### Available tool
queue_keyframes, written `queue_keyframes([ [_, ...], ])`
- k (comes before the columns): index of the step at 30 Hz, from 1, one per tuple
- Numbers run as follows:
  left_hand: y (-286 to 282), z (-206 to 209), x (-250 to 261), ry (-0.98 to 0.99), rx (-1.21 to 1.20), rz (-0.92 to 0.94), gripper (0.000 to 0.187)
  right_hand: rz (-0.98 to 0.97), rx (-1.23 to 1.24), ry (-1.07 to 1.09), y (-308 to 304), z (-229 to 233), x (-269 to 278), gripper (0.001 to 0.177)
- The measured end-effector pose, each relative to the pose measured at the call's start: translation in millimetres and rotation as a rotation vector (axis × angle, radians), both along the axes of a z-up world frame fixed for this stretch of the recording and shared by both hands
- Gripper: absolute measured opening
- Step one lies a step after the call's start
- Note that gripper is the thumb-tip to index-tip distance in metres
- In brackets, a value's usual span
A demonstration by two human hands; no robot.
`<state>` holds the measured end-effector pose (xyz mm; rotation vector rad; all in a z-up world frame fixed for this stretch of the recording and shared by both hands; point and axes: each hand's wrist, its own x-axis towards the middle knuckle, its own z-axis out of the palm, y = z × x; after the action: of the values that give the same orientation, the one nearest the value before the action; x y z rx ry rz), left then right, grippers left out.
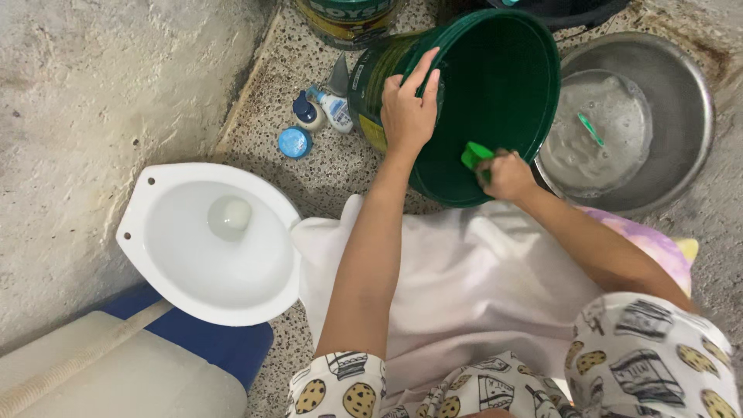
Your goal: The person scrubs the inside of a green bucket with a green scrubber, then pours out the water. They continue to scrub the bucket's exterior and lid using a toothbrush, rinsing the brush in a metal basin nearby.
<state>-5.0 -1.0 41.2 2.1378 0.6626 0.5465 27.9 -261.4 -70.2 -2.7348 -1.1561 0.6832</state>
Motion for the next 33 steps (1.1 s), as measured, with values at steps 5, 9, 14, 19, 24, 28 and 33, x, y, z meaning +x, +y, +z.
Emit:
queue_keyframes([
  [5, -8.5, 5.3, -1.1, 0.011, 0.024, -0.011, 0.035, -0.108, -0.015, 0.127, 42.1, -53.1, -9.2, 0.032],
  [9, -16.7, 10.0, 3.5, -0.002, 0.037, -0.063, 0.036, -0.369, 0.522, 0.460, 92.2, -79.9, -43.7, 0.028],
  [14, 2.7, 8.6, 0.4, 0.072, 0.011, -0.019, 0.036, -0.232, 0.481, 0.579, 35.8, -50.5, -29.0, 0.031],
  [19, 6.5, 7.5, -3.1, -0.002, 0.005, -0.058, 0.036, 0.012, 0.035, -0.044, 25.4, -69.5, 19.1, 0.033],
  [24, -1.9, 10.2, 2.2, 0.075, -0.018, -0.056, 0.036, -0.082, 0.533, 0.221, 120.6, -142.1, -17.8, 0.033],
  [28, -2.1, 10.0, 0.3, 0.005, 0.027, -0.035, 0.036, -0.390, 0.746, 0.728, 113.4, -131.4, -36.7, 0.029],
  [33, -6.2, 18.7, 0.8, 0.095, -0.074, -0.065, 0.036, -0.070, -0.053, 0.264, 43.0, -81.9, 17.5, 0.035],
])
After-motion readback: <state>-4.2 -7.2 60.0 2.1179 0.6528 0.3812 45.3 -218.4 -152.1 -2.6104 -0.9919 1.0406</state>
